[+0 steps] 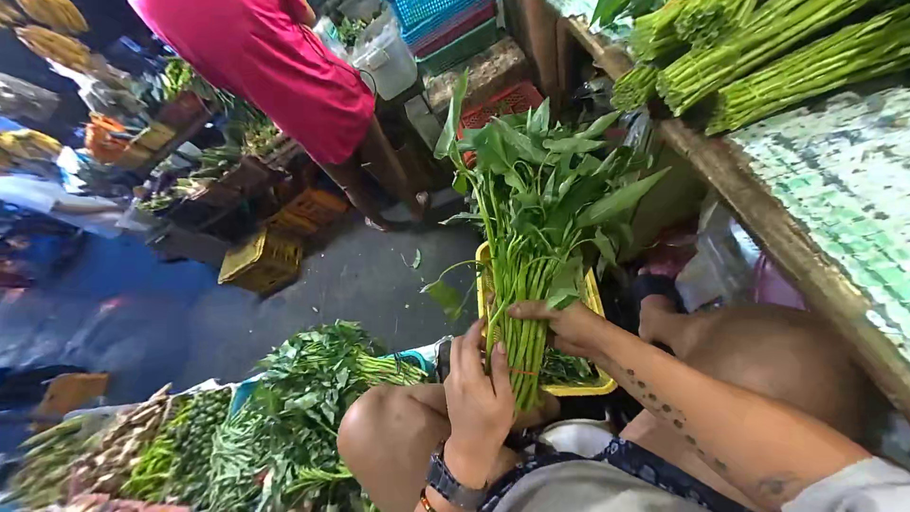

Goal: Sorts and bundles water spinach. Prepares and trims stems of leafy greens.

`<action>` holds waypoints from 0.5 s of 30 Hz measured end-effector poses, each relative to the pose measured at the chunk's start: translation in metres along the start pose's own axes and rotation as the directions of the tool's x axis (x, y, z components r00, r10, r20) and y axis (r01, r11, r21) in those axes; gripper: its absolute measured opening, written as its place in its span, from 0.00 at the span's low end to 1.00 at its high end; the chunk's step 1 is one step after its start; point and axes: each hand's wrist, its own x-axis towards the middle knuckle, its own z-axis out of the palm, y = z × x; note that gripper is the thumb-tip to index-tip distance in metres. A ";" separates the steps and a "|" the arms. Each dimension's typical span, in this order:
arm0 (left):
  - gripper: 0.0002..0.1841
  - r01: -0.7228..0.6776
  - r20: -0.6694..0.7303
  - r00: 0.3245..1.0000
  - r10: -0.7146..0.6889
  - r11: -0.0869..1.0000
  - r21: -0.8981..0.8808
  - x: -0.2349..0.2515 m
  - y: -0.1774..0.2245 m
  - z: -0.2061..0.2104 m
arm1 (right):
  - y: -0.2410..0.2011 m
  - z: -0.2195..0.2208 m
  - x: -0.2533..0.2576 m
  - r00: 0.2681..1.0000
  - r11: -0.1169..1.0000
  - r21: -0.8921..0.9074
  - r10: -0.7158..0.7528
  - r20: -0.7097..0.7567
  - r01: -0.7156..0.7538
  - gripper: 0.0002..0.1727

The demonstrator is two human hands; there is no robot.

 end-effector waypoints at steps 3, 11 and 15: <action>0.15 0.022 -0.052 0.998 -0.037 0.968 -0.249 0.005 -0.005 -0.009 | 0.004 0.000 0.002 0.999 1.000 0.016 0.002 -0.032 -0.002 0.14; 0.05 -0.212 -0.451 0.888 -0.088 0.793 -0.571 0.036 0.014 -0.082 | 0.016 -0.009 0.011 0.999 1.000 0.000 0.026 -0.045 -0.026 0.18; 0.06 -0.165 -0.430 0.898 -0.091 0.838 -0.520 0.035 0.025 -0.075 | 0.020 -0.009 0.012 0.998 1.000 0.015 0.021 -0.052 -0.021 0.19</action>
